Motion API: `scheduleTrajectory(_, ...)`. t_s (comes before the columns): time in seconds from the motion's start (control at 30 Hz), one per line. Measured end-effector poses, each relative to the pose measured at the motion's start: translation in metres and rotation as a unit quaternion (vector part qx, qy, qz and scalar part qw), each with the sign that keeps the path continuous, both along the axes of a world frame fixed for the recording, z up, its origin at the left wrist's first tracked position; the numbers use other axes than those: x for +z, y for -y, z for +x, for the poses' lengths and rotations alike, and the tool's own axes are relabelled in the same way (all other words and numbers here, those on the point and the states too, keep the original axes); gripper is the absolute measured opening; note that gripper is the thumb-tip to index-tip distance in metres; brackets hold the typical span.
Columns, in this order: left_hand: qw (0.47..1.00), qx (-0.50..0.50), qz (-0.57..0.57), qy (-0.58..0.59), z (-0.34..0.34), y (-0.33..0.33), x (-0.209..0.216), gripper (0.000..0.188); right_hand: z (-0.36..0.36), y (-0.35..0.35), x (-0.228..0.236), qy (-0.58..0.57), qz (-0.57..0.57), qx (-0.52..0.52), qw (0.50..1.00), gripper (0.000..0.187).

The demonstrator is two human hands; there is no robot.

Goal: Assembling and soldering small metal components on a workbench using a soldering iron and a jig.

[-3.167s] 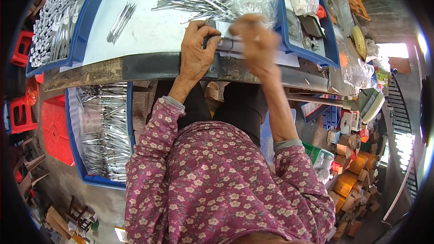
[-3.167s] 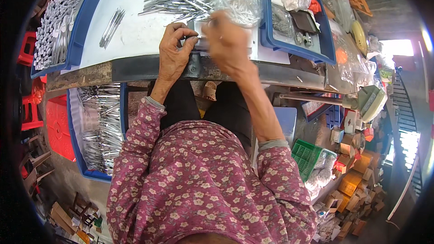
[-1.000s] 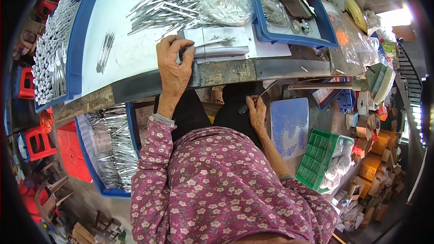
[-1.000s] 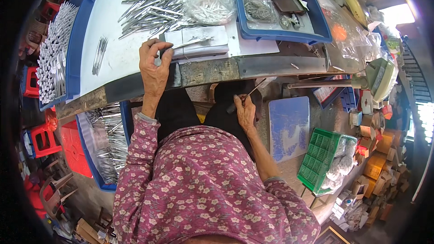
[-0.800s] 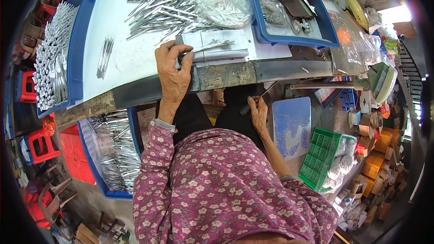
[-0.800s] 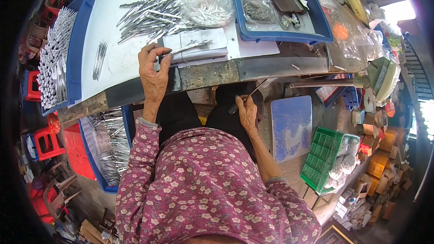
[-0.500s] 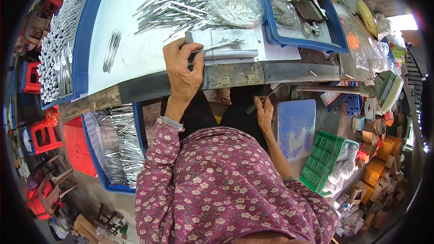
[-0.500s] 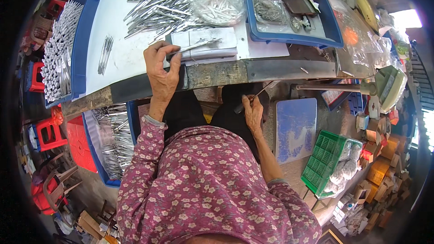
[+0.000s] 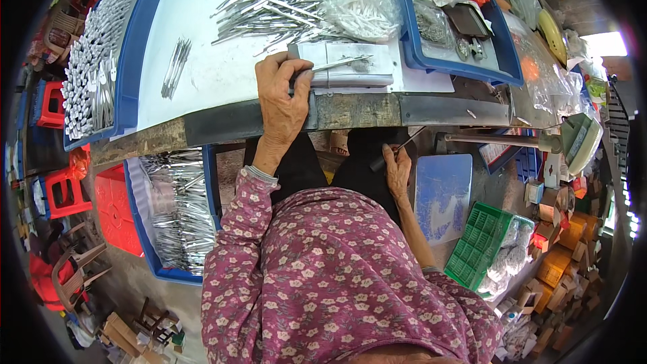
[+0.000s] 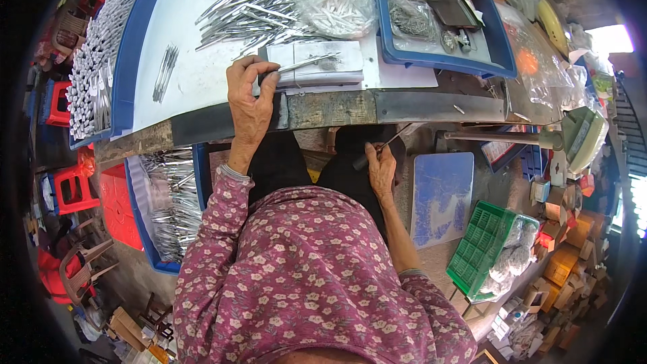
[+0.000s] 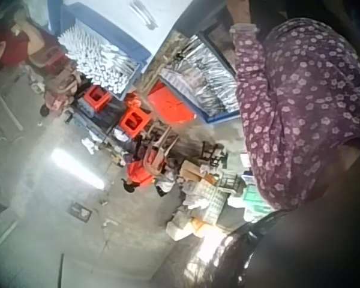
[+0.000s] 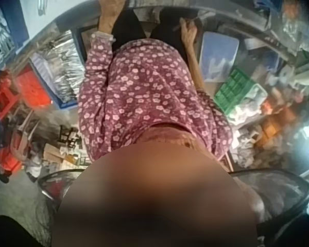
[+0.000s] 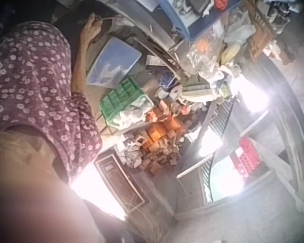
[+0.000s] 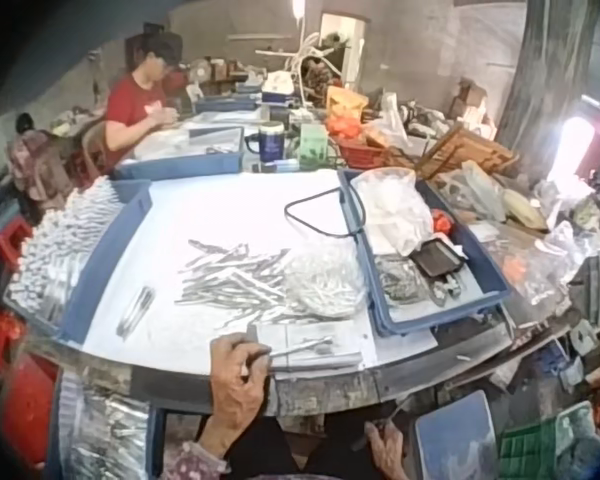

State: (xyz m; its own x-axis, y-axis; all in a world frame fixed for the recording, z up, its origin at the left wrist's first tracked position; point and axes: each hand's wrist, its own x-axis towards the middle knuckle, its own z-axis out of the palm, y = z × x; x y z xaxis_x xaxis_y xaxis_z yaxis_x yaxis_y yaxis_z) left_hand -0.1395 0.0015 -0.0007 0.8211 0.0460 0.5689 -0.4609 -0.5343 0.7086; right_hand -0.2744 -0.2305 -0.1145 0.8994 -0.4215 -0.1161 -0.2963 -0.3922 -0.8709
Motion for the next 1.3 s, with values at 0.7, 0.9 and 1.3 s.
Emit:
scheduleTrajectory(0.7,0.981,0.038,-0.186,-0.033,-0.004,-0.032,0.014,0.005,0.001,-0.003,0.001,-0.01,0.0,0.016,1.0,0.027)
scheduleTrajectory(0.9,0.964,0.255,-0.076,-0.021,-0.006,-0.108,0.002,0.005,0.002,-0.003,0.002,0.001,0.023,0.025,0.999,0.028)
scheduleTrajectory(1.3,0.909,0.377,0.132,-0.119,0.017,-0.15,-0.011,0.007,0.0,-0.003,0.004,-0.019,0.016,0.034,0.999,0.03)
